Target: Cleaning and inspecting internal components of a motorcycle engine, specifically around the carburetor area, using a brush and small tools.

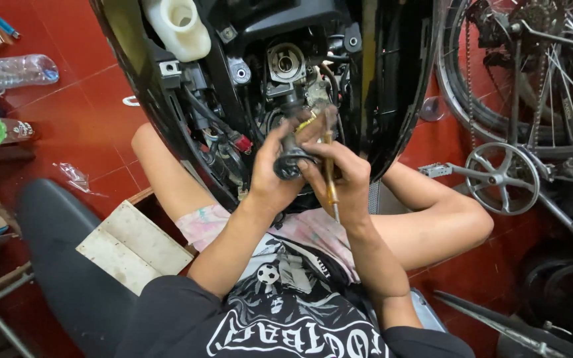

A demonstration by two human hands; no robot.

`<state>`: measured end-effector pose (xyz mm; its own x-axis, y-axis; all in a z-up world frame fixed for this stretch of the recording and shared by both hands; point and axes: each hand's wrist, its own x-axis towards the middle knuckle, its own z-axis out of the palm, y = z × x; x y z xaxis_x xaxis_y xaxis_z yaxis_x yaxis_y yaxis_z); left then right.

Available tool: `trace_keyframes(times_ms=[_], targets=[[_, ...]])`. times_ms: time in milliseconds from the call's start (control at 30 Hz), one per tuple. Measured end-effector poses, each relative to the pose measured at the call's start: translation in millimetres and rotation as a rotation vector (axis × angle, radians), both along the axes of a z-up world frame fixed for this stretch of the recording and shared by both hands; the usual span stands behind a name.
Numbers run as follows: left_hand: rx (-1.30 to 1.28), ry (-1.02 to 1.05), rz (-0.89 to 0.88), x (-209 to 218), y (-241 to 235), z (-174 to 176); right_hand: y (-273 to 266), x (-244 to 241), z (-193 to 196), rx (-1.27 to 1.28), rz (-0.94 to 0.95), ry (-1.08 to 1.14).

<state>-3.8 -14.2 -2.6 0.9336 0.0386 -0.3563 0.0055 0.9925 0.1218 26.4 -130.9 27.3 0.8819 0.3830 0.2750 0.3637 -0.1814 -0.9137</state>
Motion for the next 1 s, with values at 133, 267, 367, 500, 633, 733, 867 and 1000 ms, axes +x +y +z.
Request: trace_keyframes(times_ms=[133, 267, 367, 500, 633, 733, 867, 1000], targets=[[0.135, -0.033, 0.007, -13.4, -14.9, -14.2, -12.9, -4.1, 3.9, 0.049, -0.020, 0.009], [0.515, 0.026, -0.123, -43.0, -28.9, -31.8, -37.7, -6.2, -10.5, 0.064, -0.040, 0.058], [0.621, -0.002, -0.173, -47.1, -31.0, -32.3, -46.2, -2.8, -22.5, 0.038, -0.051, 0.054], [0.753, -0.052, -0.180, -50.9, -27.5, -15.6, -50.2, -7.3, -21.8, 0.050, -0.061, 0.067], [1.134, -0.144, -0.175, -52.7, -27.1, -5.7, -52.0, -12.2, -21.1, 0.052, -0.057, 0.108], [1.345, -0.005, -0.135, -52.5, -30.3, 5.7, -59.9, -14.8, -21.7, 0.036, -0.017, 0.142], [1.529, 0.039, -0.138, -54.9, -29.2, 9.8, -68.1, -16.8, -23.1, -0.006, 0.010, 0.212], [1.471, 0.074, -0.137, -54.6, -29.1, 10.4, -63.8, -20.7, -18.4, 0.041, 0.004, 0.228]])
